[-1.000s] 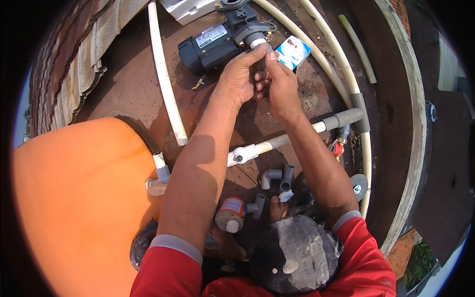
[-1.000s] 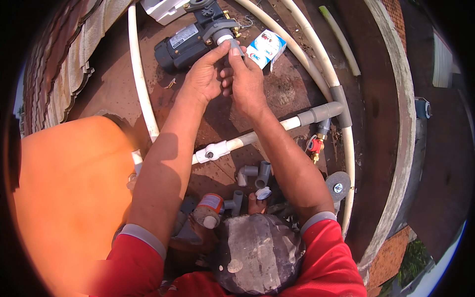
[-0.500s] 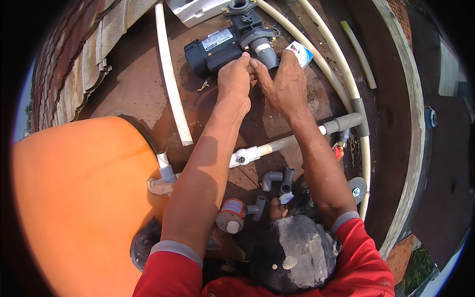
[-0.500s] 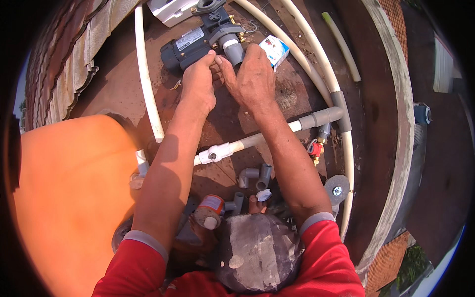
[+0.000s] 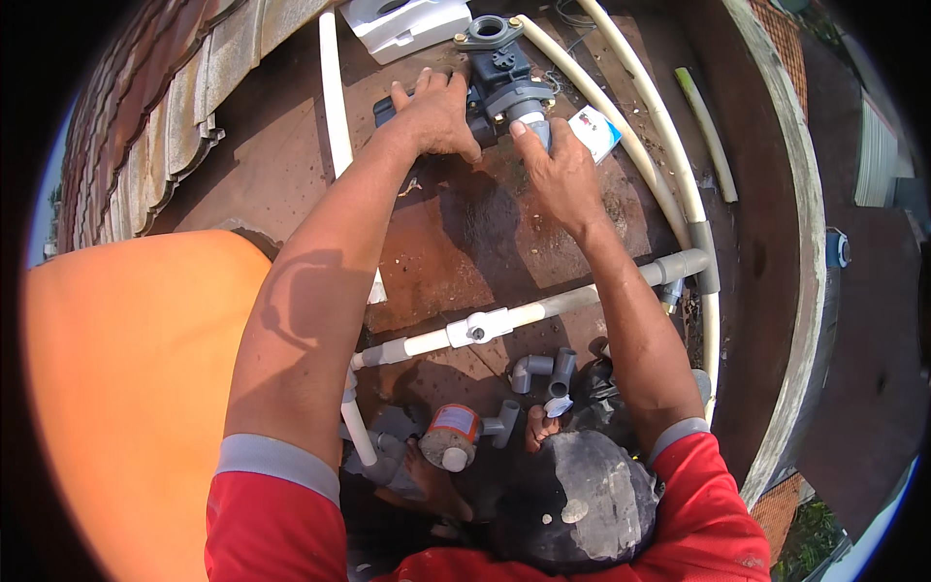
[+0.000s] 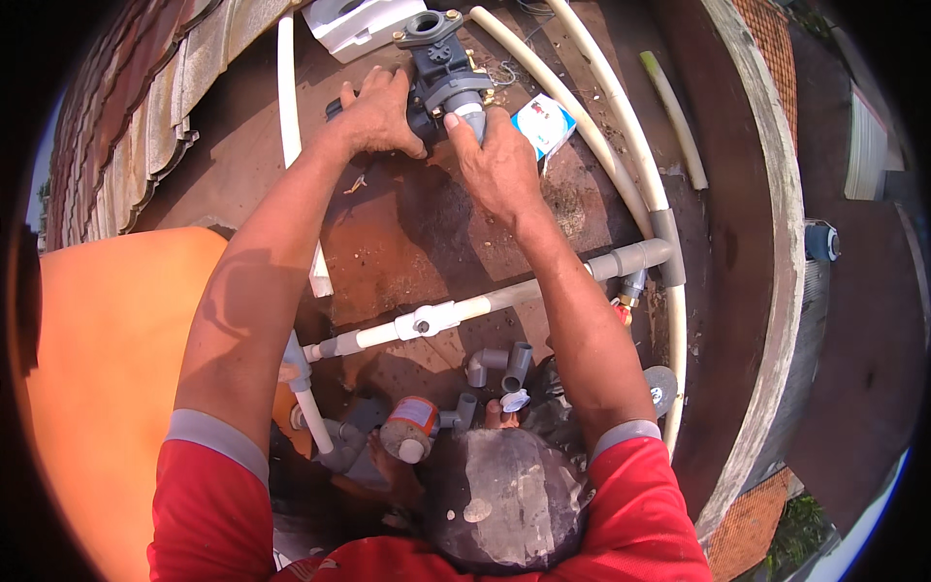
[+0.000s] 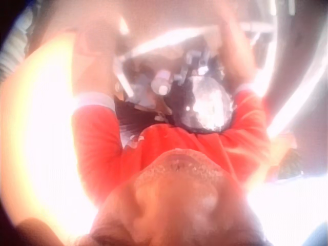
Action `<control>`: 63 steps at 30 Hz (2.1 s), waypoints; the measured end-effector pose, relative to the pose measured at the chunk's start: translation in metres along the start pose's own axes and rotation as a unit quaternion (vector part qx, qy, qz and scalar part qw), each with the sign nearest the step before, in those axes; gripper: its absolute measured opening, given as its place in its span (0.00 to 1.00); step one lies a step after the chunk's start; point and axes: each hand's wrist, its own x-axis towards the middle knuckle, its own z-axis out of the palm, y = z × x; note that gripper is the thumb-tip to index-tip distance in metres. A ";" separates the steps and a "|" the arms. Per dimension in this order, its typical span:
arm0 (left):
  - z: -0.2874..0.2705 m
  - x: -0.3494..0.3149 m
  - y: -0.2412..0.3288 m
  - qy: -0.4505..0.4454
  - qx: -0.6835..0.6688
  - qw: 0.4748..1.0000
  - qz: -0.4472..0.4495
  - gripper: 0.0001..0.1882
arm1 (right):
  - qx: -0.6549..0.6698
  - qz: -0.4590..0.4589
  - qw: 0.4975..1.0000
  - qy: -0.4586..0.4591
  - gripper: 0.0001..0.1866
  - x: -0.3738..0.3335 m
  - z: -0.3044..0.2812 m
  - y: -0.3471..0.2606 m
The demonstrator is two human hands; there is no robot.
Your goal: The person assembles a plumbing system on a rooftop by connecting PVC pipes and fittings to a water pump. They apply sealant to pipe ends, wrap threads with tape, and tighten connections by hand.
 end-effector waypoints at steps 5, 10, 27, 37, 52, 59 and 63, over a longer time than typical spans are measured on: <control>0.009 0.001 -0.004 0.022 0.029 0.999 0.019 0.72 | 0.237 0.126 0.959 -0.091 0.33 -0.007 -0.001 0.001; 0.010 -0.004 -0.009 0.025 0.034 0.999 0.025 0.72 | -0.054 0.032 0.997 -0.042 0.28 0.000 0.003 -0.021; -0.010 0.020 -0.036 -0.084 -0.067 0.992 0.061 0.72 | 0.083 0.089 0.989 -0.089 0.29 -0.002 -0.002 -0.033; -0.011 0.019 -0.022 -0.054 0.035 0.996 0.066 0.77 | 0.344 0.172 0.913 -0.136 0.26 0.012 0.002 0.000; 0.000 0.012 -0.021 -0.038 0.024 0.998 0.040 0.75 | -0.265 -0.006 0.964 0.009 0.29 -0.001 0.009 -0.041; -0.006 0.010 -0.012 -0.066 0.008 0.998 0.016 0.80 | -0.213 0.030 0.976 -0.043 0.29 0.007 -0.002 -0.027; -0.003 0.010 -0.012 -0.066 0.023 0.998 0.006 0.82 | -0.251 0.022 0.968 0.001 0.30 -0.003 0.007 -0.042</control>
